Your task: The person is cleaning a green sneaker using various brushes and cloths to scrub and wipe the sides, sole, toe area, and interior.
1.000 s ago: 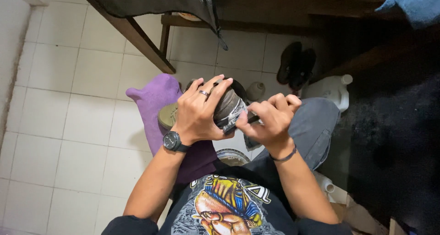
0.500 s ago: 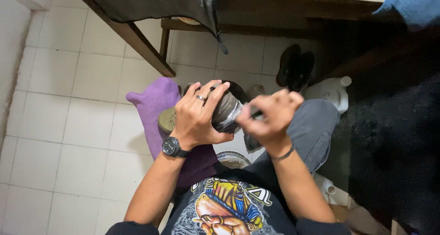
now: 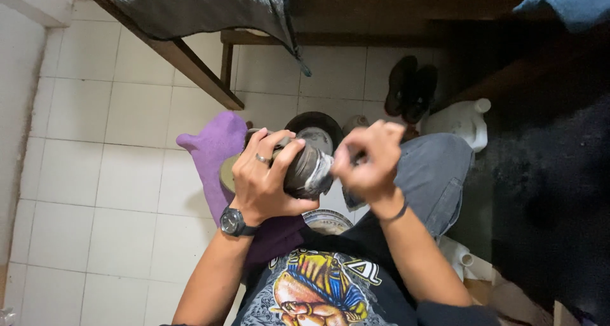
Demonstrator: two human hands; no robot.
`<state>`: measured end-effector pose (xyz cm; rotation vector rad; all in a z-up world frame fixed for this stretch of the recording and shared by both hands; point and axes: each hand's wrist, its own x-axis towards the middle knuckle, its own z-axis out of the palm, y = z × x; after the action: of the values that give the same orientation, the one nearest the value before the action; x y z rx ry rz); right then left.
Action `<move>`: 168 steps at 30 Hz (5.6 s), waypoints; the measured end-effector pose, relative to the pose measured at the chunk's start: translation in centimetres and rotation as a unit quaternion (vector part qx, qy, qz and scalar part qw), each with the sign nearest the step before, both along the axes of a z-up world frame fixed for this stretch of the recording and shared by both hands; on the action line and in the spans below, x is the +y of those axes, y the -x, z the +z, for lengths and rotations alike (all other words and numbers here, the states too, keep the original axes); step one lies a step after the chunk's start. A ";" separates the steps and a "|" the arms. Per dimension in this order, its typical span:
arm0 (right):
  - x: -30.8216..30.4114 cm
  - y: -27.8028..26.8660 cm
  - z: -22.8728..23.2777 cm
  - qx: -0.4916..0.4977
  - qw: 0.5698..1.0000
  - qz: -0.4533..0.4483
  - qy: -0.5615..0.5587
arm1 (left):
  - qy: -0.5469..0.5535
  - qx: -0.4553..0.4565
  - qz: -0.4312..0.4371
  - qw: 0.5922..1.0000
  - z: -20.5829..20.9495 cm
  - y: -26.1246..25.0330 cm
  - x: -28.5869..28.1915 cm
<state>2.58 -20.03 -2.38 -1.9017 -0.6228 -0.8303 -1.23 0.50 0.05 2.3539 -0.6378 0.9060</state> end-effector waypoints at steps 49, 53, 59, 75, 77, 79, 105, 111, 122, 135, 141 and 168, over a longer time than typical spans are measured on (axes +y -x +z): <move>0.5 -0.4 -1.2 0.034 0.990 0.120 -0.066 | 0.044 -0.130 -0.065 0.988 -0.9 3.0 1.8; 0.7 0.8 1.5 0.001 0.995 0.096 -0.040 | 0.042 -0.135 -0.041 0.989 -0.8 2.0 0.9; -0.3 0.1 0.7 -0.026 0.999 0.026 -0.017 | 0.037 -0.092 -0.025 0.995 -0.4 1.1 0.7; -7.1 -7.8 5.4 0.000 0.965 -0.250 0.083 | 0.099 -0.018 0.014 0.995 2.6 -3.1 0.0; -7.9 -9.6 10.8 -0.080 0.937 -0.301 0.159 | 0.112 0.036 0.052 0.992 3.8 -3.5 0.2; -9.1 -13.3 14.3 -0.113 0.930 -0.299 0.184 | 0.091 0.056 0.063 0.992 4.4 -3.9 0.3; -23.9 -18.5 7.8 -0.096 0.910 -0.375 0.151 | 0.043 0.111 0.053 0.992 2.8 -5.3 -0.6; -18.1 -16.0 10.8 -0.197 0.938 -0.283 0.043 | 0.031 0.102 0.059 0.993 2.3 -5.4 -1.0; -1.3 -5.0 5.8 0.011 0.996 -0.008 -0.084 | 0.106 0.076 0.056 0.990 0.4 -6.8 -0.9; 0.0 -6.3 -2.1 0.481 0.871 -0.044 0.094 | 0.049 0.010 0.102 0.993 -0.7 -4.3 -2.9; -0.6 -5.3 -1.7 0.441 0.894 -0.080 0.017 | 0.108 0.005 0.064 0.992 0.4 -3.2 -1.3; 1.5 2.6 7.0 0.285 0.953 0.005 -0.102 | 0.119 -0.089 0.059 0.987 0.1 1.2 -0.5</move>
<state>0.02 -18.51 4.65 -1.8231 -0.1819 -0.2907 -2.38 0.04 0.15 2.1311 -0.4328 1.1865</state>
